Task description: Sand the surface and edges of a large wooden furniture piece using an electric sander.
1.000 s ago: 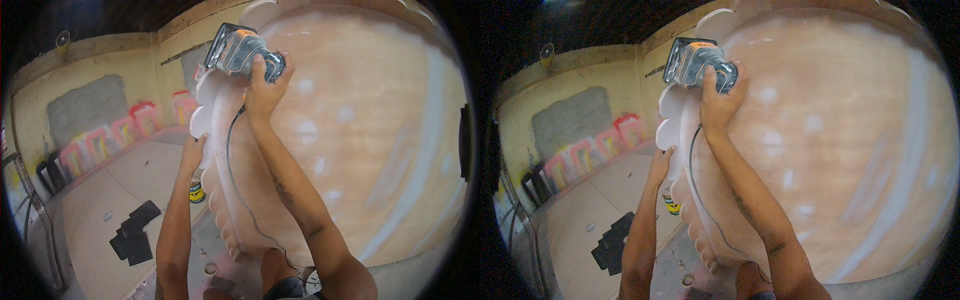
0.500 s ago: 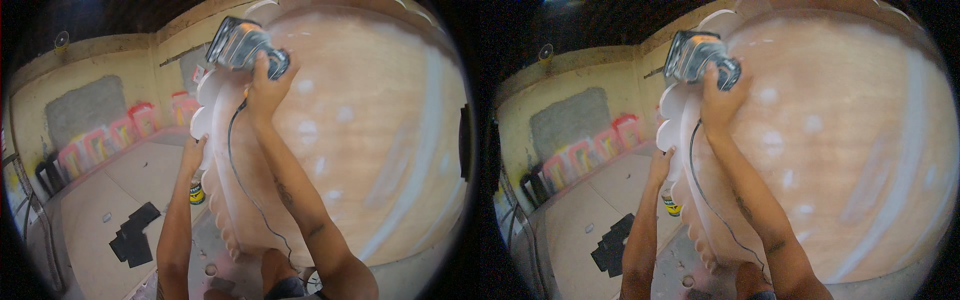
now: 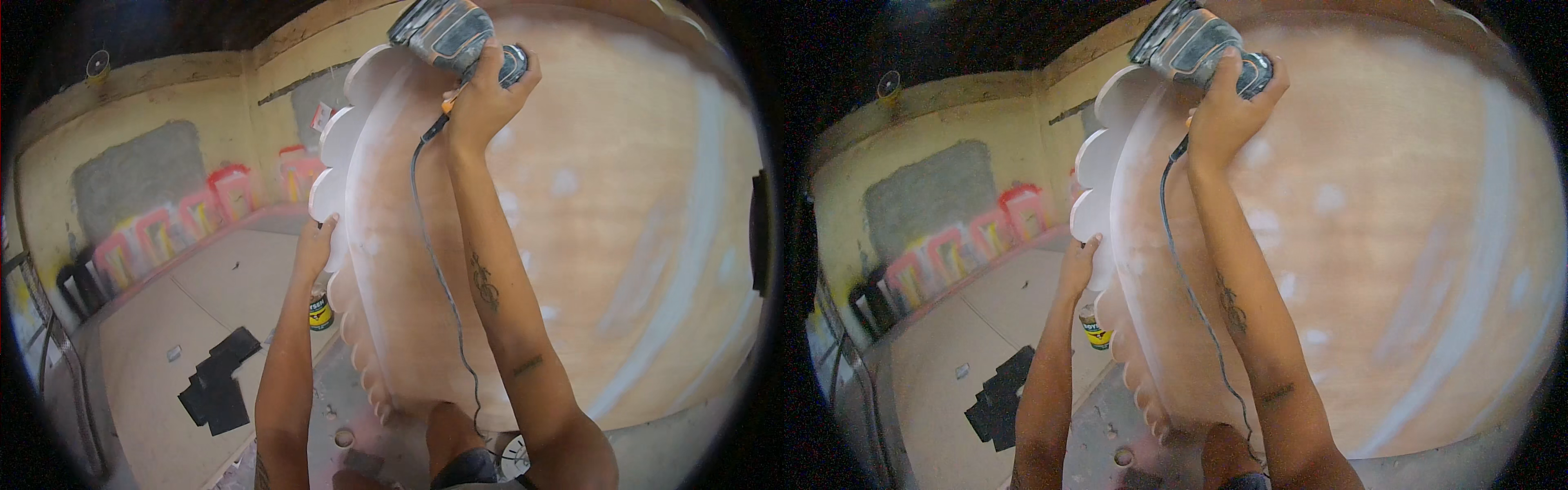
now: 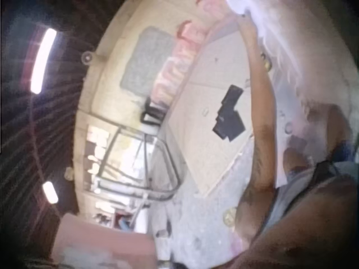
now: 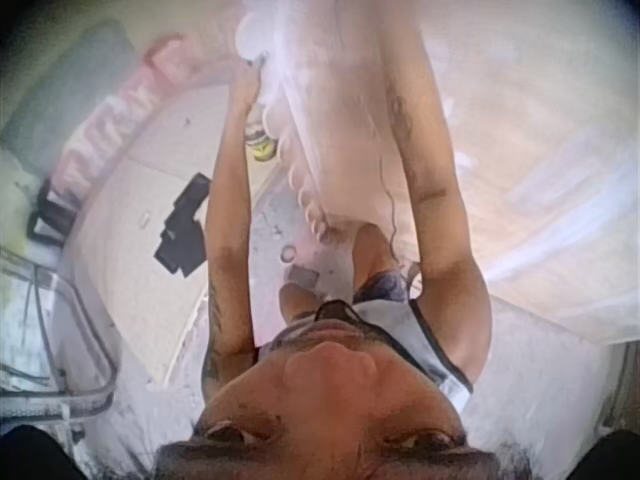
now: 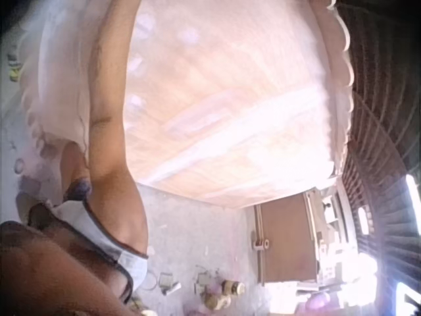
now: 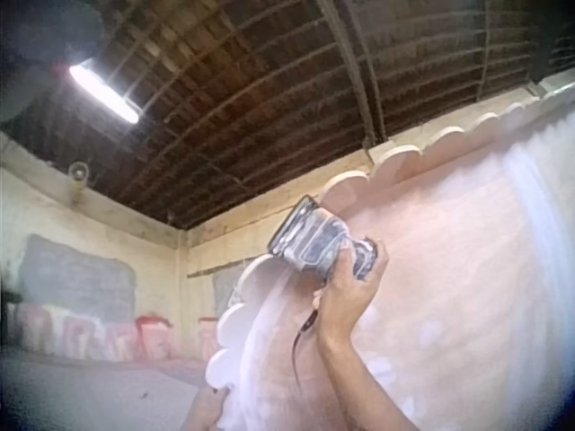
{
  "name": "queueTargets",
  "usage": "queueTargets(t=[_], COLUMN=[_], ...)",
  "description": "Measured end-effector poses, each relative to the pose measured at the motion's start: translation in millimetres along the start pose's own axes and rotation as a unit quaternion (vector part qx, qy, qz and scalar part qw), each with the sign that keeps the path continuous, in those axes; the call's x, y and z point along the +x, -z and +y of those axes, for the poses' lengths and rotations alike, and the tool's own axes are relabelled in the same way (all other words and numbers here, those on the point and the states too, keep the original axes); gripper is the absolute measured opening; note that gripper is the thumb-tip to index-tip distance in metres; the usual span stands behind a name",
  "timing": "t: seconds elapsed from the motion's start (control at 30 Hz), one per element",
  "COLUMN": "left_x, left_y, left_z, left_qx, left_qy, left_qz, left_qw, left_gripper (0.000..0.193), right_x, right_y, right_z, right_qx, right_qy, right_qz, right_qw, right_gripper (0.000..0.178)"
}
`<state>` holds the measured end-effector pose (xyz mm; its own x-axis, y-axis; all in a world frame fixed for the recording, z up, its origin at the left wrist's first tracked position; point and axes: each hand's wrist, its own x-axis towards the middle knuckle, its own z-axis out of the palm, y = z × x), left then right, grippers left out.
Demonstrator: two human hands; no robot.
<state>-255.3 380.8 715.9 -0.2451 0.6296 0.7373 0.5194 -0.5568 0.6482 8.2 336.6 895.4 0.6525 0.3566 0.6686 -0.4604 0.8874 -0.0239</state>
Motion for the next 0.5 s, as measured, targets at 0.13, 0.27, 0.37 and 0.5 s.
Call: queueTargets(t=[0.13, 0.27, 0.37, 0.5], left_x=[5, 5, 3, 5], left_y=[-8, -10, -6, -4], left_z=[3, -3, -3, -6], left_qx=[0.05, 0.008, 0.02, 0.024], left_qy=[0.017, -0.004, 0.014, 0.016], left_qz=[-0.026, -0.025, -0.014, -0.02], left_qw=[0.998, 1.0, 1.0, 0.999], left_gripper=[0.045, 0.045, 0.045, 0.046], right_x=[26, 8, -23, -27], right_y=[3, 8, 11, 11], right_z=[35, 60, 70, 68], right_qx=[-0.019, -0.044, -0.068, -0.056], right_qy=[0.173, 0.154, 0.12, 0.073], right_qz=[0.056, 0.043, 0.022, 0.025], right_qw=[0.983, 0.986, 0.99, 0.995], right_gripper=[0.044, 0.044, 0.044, 0.044])
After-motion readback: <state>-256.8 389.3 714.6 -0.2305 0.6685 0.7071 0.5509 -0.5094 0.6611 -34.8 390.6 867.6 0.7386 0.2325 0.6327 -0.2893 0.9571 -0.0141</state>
